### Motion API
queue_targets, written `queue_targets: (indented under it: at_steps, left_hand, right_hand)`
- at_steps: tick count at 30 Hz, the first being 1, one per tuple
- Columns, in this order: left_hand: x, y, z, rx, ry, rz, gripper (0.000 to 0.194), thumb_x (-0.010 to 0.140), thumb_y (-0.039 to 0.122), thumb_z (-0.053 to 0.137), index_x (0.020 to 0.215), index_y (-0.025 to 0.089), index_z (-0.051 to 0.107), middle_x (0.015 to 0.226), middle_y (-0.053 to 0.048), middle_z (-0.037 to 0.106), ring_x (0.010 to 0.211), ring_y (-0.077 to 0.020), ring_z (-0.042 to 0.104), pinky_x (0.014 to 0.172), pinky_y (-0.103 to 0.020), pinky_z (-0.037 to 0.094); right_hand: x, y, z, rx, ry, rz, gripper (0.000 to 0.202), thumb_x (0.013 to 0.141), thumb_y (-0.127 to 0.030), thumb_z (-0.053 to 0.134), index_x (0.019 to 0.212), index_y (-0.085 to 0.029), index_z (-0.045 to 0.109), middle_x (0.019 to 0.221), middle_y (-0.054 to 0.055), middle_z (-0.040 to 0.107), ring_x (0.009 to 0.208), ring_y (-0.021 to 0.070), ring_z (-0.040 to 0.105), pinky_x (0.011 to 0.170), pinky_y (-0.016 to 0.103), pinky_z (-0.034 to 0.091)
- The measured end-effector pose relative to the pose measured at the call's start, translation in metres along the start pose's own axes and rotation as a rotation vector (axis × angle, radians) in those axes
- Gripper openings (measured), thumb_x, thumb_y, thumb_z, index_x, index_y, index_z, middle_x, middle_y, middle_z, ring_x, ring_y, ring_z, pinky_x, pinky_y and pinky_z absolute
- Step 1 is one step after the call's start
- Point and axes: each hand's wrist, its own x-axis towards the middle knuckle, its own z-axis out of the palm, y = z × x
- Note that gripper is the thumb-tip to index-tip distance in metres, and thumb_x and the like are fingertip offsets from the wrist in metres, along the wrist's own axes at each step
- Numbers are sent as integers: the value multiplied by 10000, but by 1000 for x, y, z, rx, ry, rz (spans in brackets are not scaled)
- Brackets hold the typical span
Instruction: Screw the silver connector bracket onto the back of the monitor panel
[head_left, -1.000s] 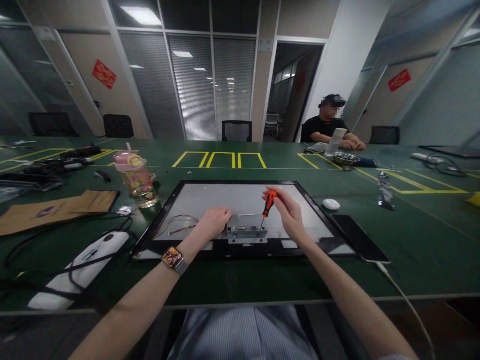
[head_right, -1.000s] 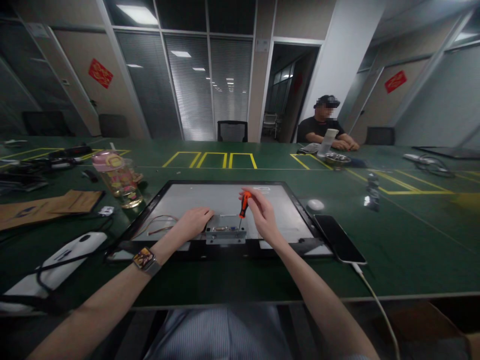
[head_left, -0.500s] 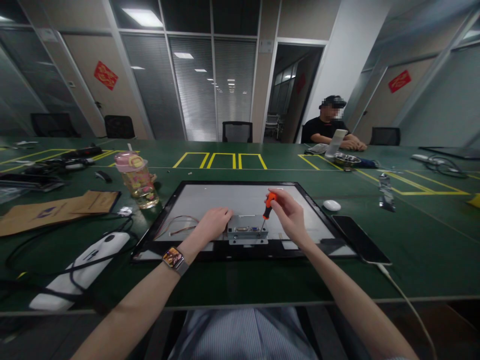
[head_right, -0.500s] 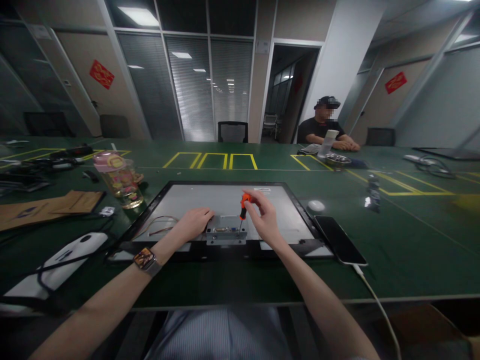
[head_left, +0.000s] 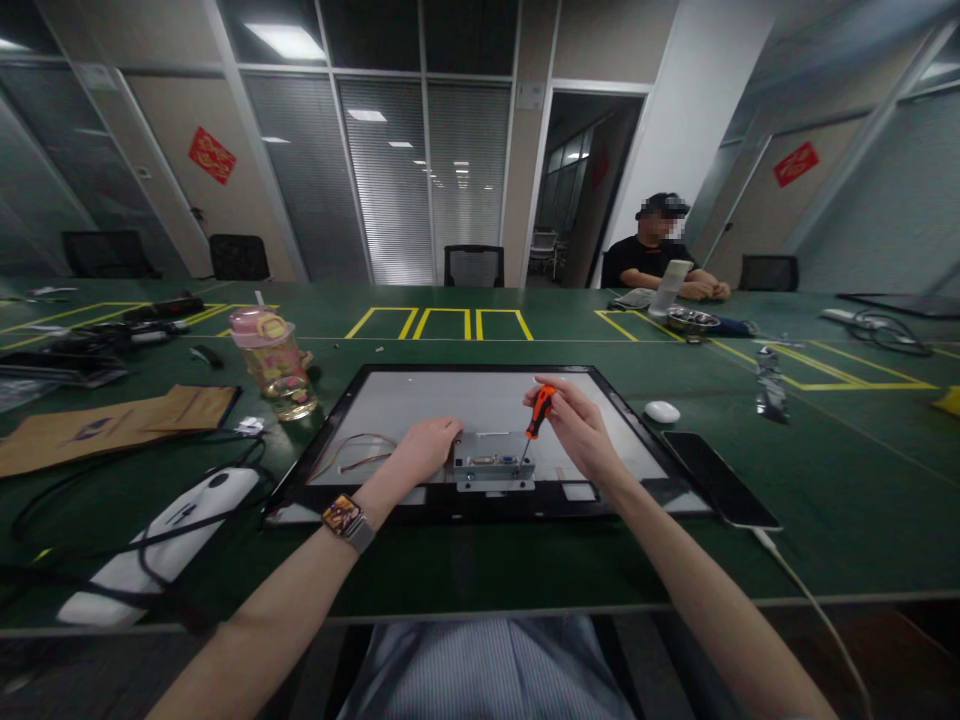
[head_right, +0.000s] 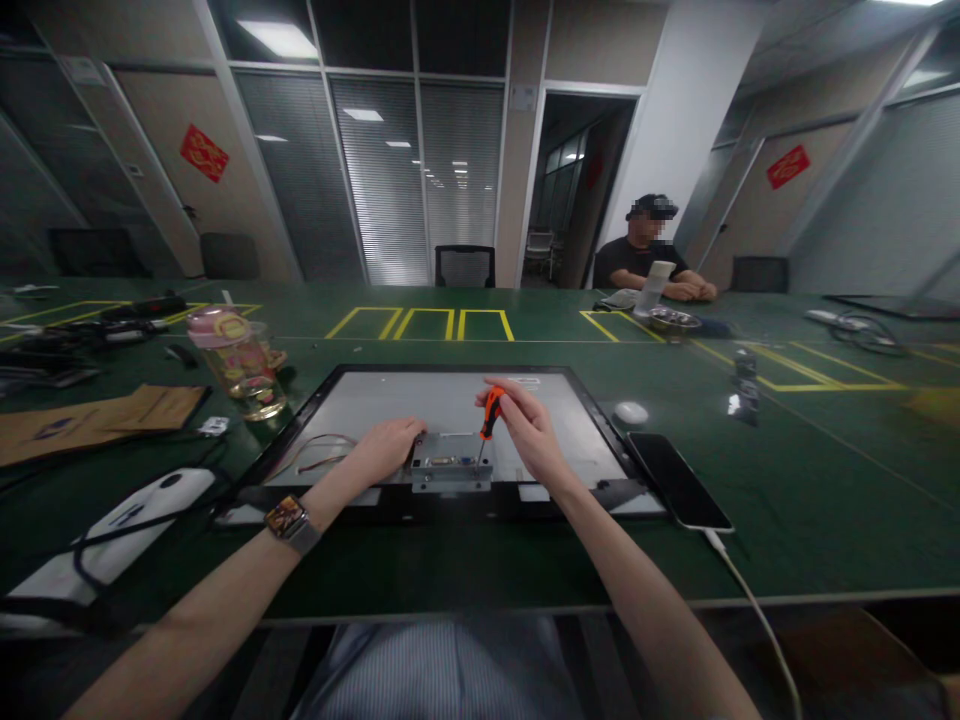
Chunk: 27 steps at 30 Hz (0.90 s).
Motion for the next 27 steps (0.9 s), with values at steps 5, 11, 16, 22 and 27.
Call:
queue_targets:
  at_steps: [5,11,16,22,27]
  left_hand:
    - [0,-6,0,-177,18,-34,283,951,133,383,1127,190,597,1127,-76,691,1014,-205,665,879,-315,502]
    - [-2,-6,-1,-202,21,-42,295,932,124,396,1130,197,601,1134,-76,698,1024,-199,662,900,-321,503]
    - [0,-8,1,-214,30,-32,286,929,125,404,1122,203,599,1137,-67,697,1023,-205,665,895,-325,505]
    - [0,-7,1,-234,29,-38,300,912,119,413,1124,203,607,1136,-64,701,1037,-196,659,915,-316,498]
    - [-1,-6,-1,-222,36,-52,310,908,125,407,1124,223,607,1125,-47,707,1007,-196,668,892,-310,509]
  right_hand:
    - [2,-1,-2,-4,13,-19,187,826,-467,685,887,-290,697,902,21,665,915,205,652,919,423,522]
    - [1,-1,-1,93,-69,30,212,896,-439,605,1038,-299,677,932,28,680,928,200,666,933,435,508]
    - [0,1,-2,73,-41,16,165,839,-443,680,898,-289,685,955,17,652,956,195,642,987,441,490]
    - [1,-1,-3,5,-73,27,255,902,-482,576,1022,-275,666,913,41,681,918,219,660,900,436,517]
    - [8,-16,-1,-274,-121,-113,180,858,-420,653,866,-253,720,950,57,637,946,221,601,818,380,525]
